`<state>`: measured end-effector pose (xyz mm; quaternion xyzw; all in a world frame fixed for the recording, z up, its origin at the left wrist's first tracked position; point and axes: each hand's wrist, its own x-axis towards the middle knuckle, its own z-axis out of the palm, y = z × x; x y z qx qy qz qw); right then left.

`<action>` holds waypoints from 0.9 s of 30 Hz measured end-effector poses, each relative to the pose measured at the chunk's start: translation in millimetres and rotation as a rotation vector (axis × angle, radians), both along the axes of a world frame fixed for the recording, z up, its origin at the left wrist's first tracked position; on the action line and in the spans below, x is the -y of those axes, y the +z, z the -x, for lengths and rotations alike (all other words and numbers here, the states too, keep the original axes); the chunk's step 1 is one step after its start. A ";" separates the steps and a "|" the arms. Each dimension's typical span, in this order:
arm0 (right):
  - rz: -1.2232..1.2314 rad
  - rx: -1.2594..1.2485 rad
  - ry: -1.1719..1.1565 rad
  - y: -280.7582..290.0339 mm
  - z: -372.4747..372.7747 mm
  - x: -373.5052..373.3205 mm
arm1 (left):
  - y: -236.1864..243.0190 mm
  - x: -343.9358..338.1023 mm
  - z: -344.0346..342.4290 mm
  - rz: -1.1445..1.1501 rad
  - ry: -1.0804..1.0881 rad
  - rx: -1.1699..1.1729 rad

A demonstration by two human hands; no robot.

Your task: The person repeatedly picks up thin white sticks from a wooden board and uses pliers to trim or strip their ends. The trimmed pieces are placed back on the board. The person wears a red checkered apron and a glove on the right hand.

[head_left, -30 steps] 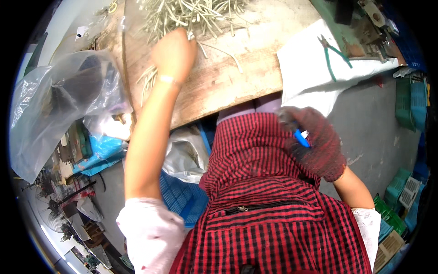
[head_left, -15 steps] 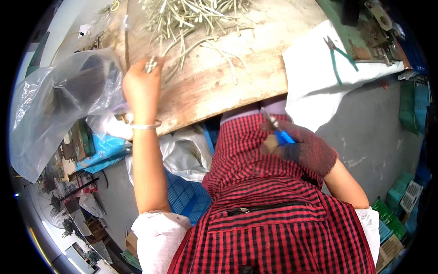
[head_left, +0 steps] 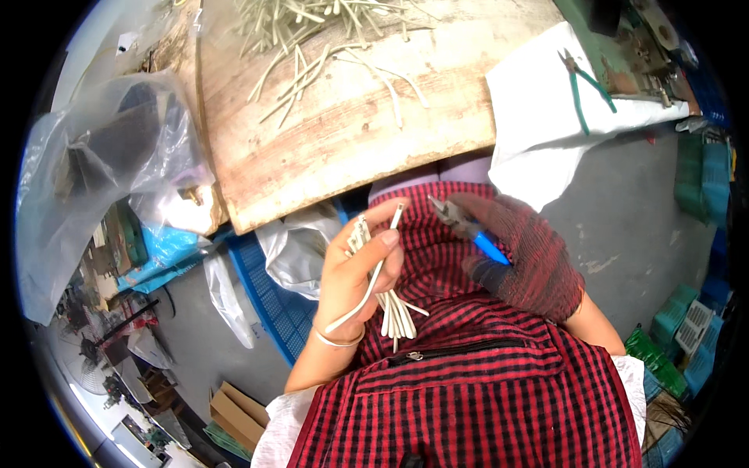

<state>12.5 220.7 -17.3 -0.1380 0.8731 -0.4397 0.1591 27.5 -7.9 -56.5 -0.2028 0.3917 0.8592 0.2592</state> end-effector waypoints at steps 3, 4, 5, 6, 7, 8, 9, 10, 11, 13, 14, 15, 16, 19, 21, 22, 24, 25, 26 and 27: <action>-0.169 -0.190 0.032 17.6 4.1 5.1 | 39.6 -7.4 10.1 0.240 -0.050 -0.128; -0.196 -0.238 0.030 21.5 6.1 7.3 | 46.4 -5.0 12.8 0.278 -0.083 -0.170; -0.223 -0.285 0.027 24.7 8.6 9.3 | 53.1 -3.8 14.8 0.317 -0.117 -0.211; -0.257 -0.326 0.018 26.8 7.7 10.2 | 57.7 -6.9 14.0 0.311 -0.077 -0.224; -0.283 -0.337 0.021 30.2 5.9 12.1 | 62.0 -6.2 15.1 0.335 -0.087 -0.219; -0.310 -0.348 0.023 34.5 3.9 15.2 | 65.0 -4.7 16.4 0.337 -0.097 -0.206; -0.336 -0.361 0.027 40.1 3.5 18.1 | 67.7 -4.3 18.5 0.340 -0.104 -0.194; -0.363 -0.373 0.032 45.7 3.3 20.7 | 69.4 -5.2 19.9 0.355 -0.103 -0.180; -0.389 -0.385 0.037 50.9 3.3 22.0 | 71.2 -4.4 21.5 0.350 -0.138 -0.170; -0.413 -0.406 0.096 60.1 4.6 18.9 | 75.8 0.6 23.3 0.341 -0.196 -0.155; -0.410 -0.410 0.146 64.0 6.3 14.2 | 78.2 1.2 24.1 0.355 -0.210 -0.136; -0.414 -0.409 0.171 65.4 6.7 12.6 | 80.8 0.8 24.6 0.380 -0.218 -0.133; -0.419 -0.407 0.196 67.0 7.5 10.8 | 83.0 0.4 25.2 0.405 -0.226 -0.130; -0.469 -0.408 0.214 66.2 7.3 8.2 | 85.3 2.0 29.2 0.411 -0.279 -0.114; -0.493 -0.458 0.278 60.7 11.8 -3.2 | 87.1 5.7 29.6 0.403 -0.354 -0.105; -0.499 -0.496 0.318 56.9 14.6 -9.0 | 90.8 8.1 30.5 0.369 -0.396 -0.037; -0.535 -0.612 0.393 46.6 20.7 -20.0 | 84.3 9.8 32.2 0.305 -0.478 -0.024; -0.558 -0.672 0.427 42.6 23.2 -24.5 | 82.1 10.4 33.7 0.269 -0.521 -0.022; -0.581 -0.733 0.462 39.9 24.6 -27.8 | 83.8 10.6 34.8 0.244 -0.516 0.008; -0.595 -0.783 0.472 39.6 26.5 -27.3 | 84.2 10.3 37.2 0.263 -0.544 -0.001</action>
